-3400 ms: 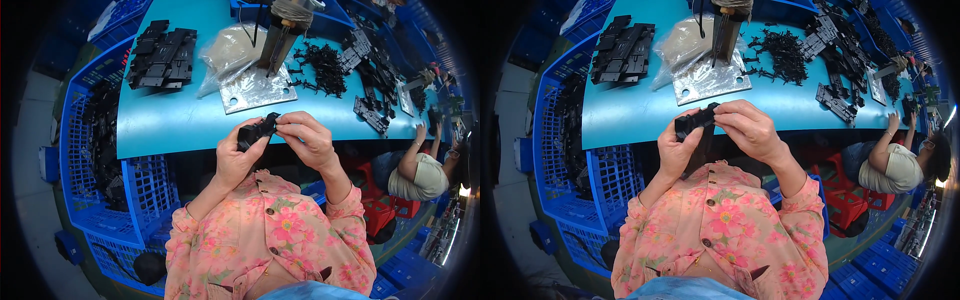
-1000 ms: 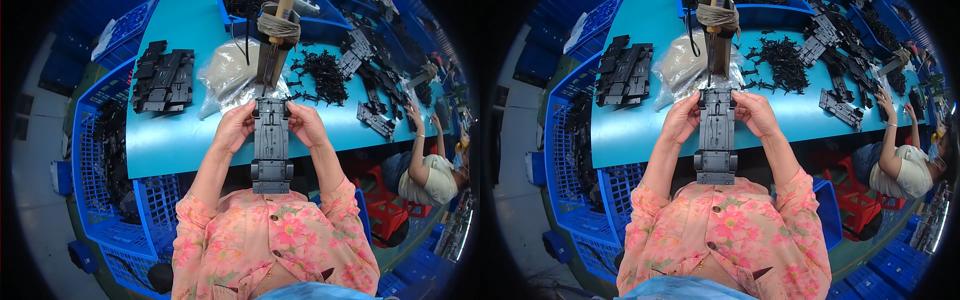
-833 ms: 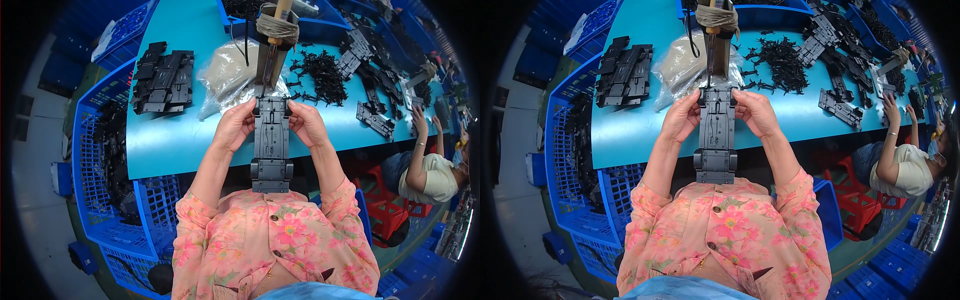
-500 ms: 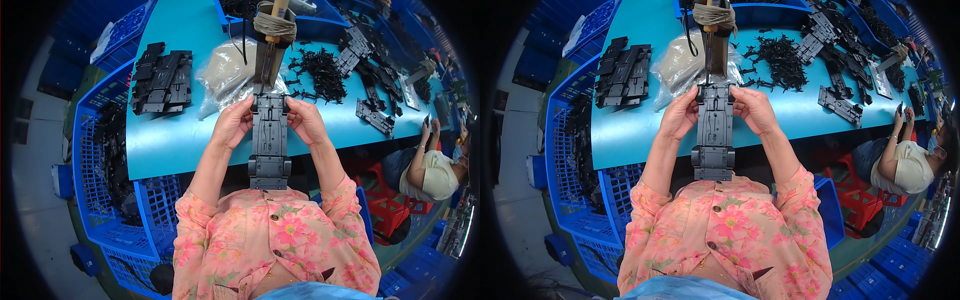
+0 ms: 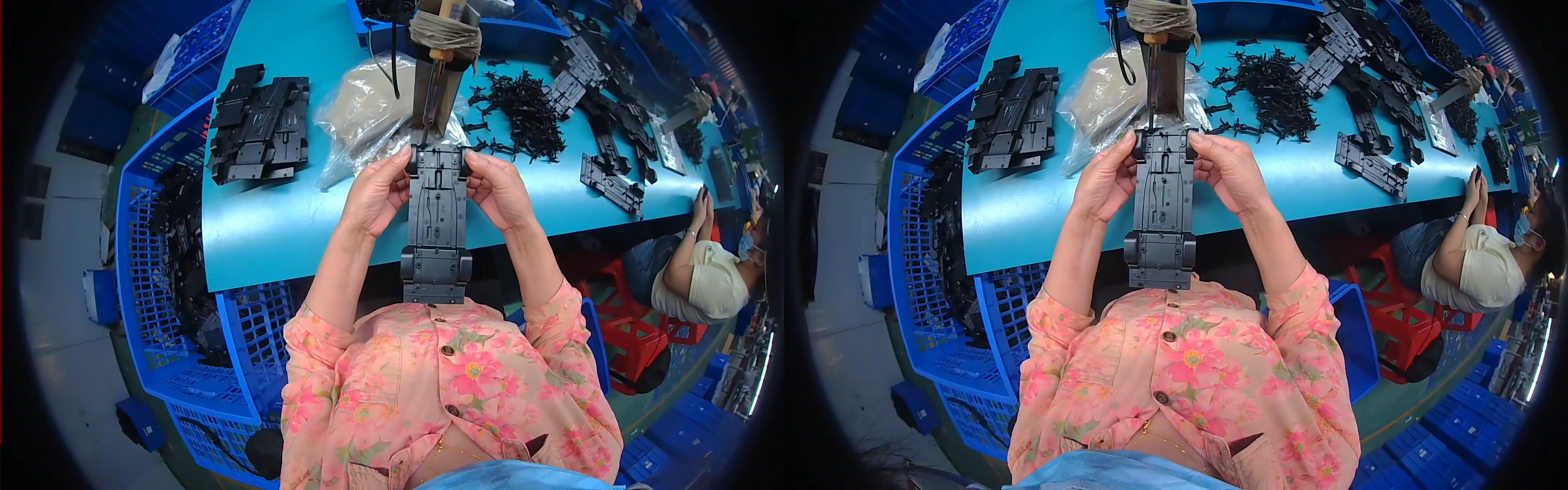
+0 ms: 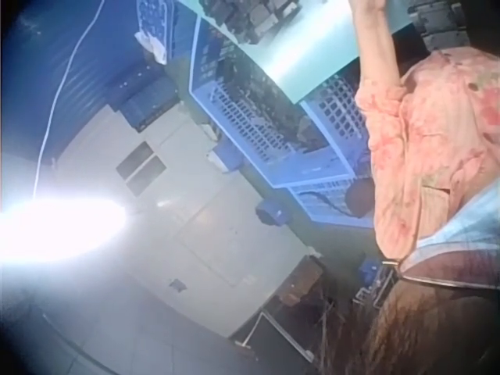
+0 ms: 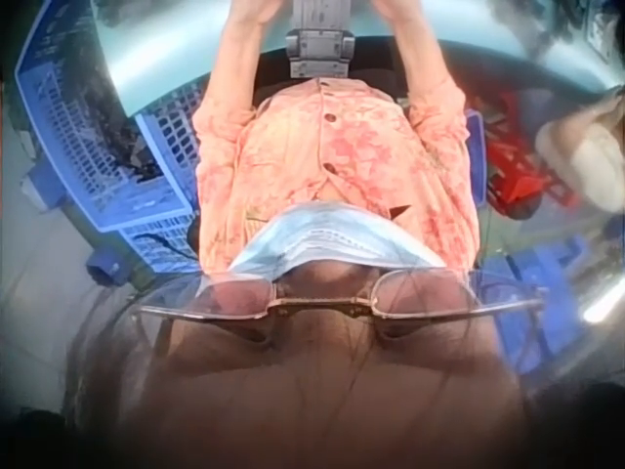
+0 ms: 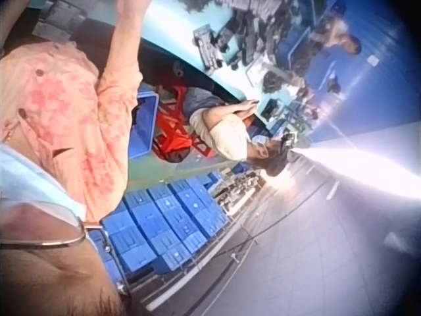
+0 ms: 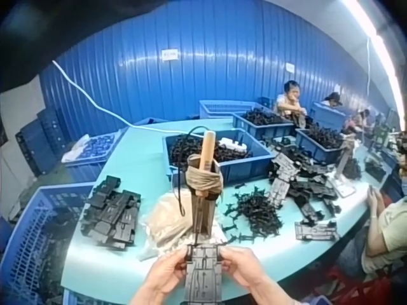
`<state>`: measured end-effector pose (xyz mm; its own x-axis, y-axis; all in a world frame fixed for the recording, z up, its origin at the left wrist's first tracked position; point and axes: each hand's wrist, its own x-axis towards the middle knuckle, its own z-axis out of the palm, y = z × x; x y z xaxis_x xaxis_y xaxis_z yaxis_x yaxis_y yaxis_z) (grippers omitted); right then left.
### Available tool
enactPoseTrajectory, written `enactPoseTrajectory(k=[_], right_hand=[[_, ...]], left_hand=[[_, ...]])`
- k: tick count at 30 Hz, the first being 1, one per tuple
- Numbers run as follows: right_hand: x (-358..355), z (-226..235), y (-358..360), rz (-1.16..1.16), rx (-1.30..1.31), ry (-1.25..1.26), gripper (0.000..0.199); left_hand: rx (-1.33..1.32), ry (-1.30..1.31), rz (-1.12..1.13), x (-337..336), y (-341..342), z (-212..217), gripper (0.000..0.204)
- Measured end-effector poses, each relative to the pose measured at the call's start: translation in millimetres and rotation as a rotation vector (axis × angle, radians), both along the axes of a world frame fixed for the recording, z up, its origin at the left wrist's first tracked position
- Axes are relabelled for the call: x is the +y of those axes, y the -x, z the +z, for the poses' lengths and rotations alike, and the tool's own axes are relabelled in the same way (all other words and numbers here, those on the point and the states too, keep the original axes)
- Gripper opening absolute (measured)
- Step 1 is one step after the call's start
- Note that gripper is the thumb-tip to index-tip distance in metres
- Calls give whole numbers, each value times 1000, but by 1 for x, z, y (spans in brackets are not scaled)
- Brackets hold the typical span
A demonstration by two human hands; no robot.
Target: The recorder is assembling small black plastic components onto a larger base part at a factory workbench.
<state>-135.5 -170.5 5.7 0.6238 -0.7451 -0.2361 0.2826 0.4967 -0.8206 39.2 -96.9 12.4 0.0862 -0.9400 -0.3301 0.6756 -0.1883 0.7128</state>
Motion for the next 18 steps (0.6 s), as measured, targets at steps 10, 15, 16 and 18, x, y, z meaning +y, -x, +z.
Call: enactPoseTrajectory(k=[10,15,16,18], right_hand=[[1,1,1,-4,47,67,24],[3,1,0,-17,54,78,24],[3,1,0,-21,61,72,24],[3,1,1,-21,54,76,24]], left_hand=[[75,57,-14,1,-2,-6,19],[90,59,-6,1,-2,-7,18],[90,60,-5,1,-2,-7,18],[111,58,-11,0,-2,-10,19]])
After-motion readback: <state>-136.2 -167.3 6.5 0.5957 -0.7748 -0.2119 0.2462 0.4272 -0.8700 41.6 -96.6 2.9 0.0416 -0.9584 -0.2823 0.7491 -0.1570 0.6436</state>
